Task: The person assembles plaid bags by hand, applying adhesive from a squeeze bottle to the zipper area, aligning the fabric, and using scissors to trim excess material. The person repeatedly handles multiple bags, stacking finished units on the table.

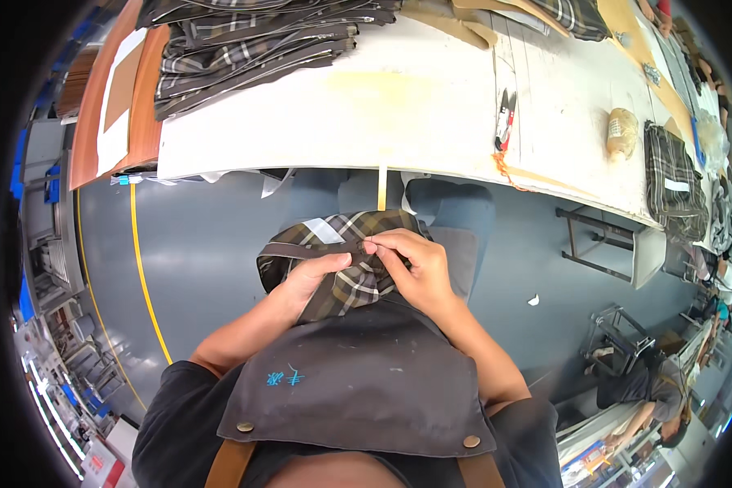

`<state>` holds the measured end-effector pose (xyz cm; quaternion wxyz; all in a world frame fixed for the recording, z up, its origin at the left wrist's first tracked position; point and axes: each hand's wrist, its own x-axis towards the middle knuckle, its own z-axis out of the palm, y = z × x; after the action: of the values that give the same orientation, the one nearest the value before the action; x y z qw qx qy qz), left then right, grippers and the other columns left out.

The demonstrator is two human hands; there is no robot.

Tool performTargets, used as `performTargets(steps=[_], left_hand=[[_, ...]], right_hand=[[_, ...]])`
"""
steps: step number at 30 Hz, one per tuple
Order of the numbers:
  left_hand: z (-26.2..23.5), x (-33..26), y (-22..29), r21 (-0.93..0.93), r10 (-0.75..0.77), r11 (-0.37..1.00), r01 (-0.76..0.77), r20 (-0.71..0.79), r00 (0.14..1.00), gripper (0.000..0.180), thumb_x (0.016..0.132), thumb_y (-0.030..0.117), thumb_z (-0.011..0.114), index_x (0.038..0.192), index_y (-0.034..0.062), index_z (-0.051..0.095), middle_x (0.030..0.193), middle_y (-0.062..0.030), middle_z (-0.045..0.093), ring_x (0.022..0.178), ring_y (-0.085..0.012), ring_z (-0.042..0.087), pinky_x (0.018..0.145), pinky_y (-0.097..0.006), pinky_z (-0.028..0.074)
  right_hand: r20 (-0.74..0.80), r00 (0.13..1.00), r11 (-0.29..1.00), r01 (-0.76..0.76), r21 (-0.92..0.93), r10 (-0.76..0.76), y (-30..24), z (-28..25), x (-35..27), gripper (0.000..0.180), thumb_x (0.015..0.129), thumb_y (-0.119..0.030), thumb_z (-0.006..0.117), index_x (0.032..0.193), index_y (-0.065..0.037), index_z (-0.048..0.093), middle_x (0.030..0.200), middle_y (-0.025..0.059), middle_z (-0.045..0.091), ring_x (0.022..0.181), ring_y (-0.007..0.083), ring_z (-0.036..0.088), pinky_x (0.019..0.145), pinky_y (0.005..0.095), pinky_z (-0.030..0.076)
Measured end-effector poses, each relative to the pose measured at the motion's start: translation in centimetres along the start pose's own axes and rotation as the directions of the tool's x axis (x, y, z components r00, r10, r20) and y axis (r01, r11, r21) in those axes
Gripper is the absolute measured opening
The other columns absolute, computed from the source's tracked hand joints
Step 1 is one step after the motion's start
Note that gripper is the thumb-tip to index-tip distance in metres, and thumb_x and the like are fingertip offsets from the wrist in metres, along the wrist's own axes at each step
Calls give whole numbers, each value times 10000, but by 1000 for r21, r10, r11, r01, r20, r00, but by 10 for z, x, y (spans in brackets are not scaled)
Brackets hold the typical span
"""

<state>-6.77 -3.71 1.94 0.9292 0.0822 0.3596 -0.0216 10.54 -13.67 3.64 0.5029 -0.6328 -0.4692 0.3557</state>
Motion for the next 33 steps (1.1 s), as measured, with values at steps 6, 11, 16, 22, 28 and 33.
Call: performTargets(steps=[6, 11, 16, 22, 28, 33], left_hand=[[2, 5, 6, -43, -18, 999, 16, -37, 999, 454, 891, 261, 633, 1253, 6, 531, 1184, -115, 610, 1056, -216, 602, 906, -357, 492], [10, 19, 17, -129, -49, 991, 37, -87, 995, 379, 891, 285, 633, 1165, 26, 596, 1066, -81, 650, 941, -176, 634, 819, -317, 517], [15, 30, 18, -240, -54, 970, 37, -65, 996, 323, 901, 298, 617, 1100, 44, 620, 990, -63, 667, 842, -162, 653, 759, -299, 531], [22, 31, 21, -257, -45, 966, 23, -80, 996, 308, 900, 276, 612, 1101, 42, 625, 986, -68, 677, 828, -161, 654, 752, -298, 533], [24, 40, 28, -265, 12, 964, -22, -42, 999, 287, 898, 267, 614, 1074, 40, 631, 967, -73, 683, 815, -175, 661, 745, -302, 538], [5, 57, 42, -64, 145, 988, -144, 10, 989, 296, 885, 245, 643, 1068, 13, 645, 957, -77, 686, 821, -157, 649, 754, -289, 526]], right_hand=[[-70, 991, 994, -112, -16, 110, 8, -4, 7, 126, 864, 22, 613, 974, 31, 674, 841, 88, 687, 737, 123, 642, 667, 228, 497], [-47, 915, 896, -380, 228, 400, 23, 2, 6, 125, 899, -39, 614, 981, 39, 665, 778, 14, 654, 685, 47, 569, 629, 206, 469], [-58, 858, 828, -471, 305, 510, 32, 2, 12, 144, 911, -79, 623, 979, 45, 654, 757, -24, 618, 667, 19, 526, 602, 192, 447], [-71, 854, 823, -471, 318, 516, 30, -1, 14, 155, 916, -103, 620, 963, 40, 658, 746, -22, 617, 646, 25, 524, 589, 193, 444], [-186, 843, 858, -464, 219, 504, 22, 1, 28, 144, 890, -103, 650, 916, 36, 675, 690, 2, 629, 599, 37, 528, 542, 214, 438], [-373, 899, 949, -291, -120, 228, 12, 7, 46, 123, 869, -77, 660, 902, 41, 676, 670, 73, 650, 574, 45, 542, 518, 227, 437]])
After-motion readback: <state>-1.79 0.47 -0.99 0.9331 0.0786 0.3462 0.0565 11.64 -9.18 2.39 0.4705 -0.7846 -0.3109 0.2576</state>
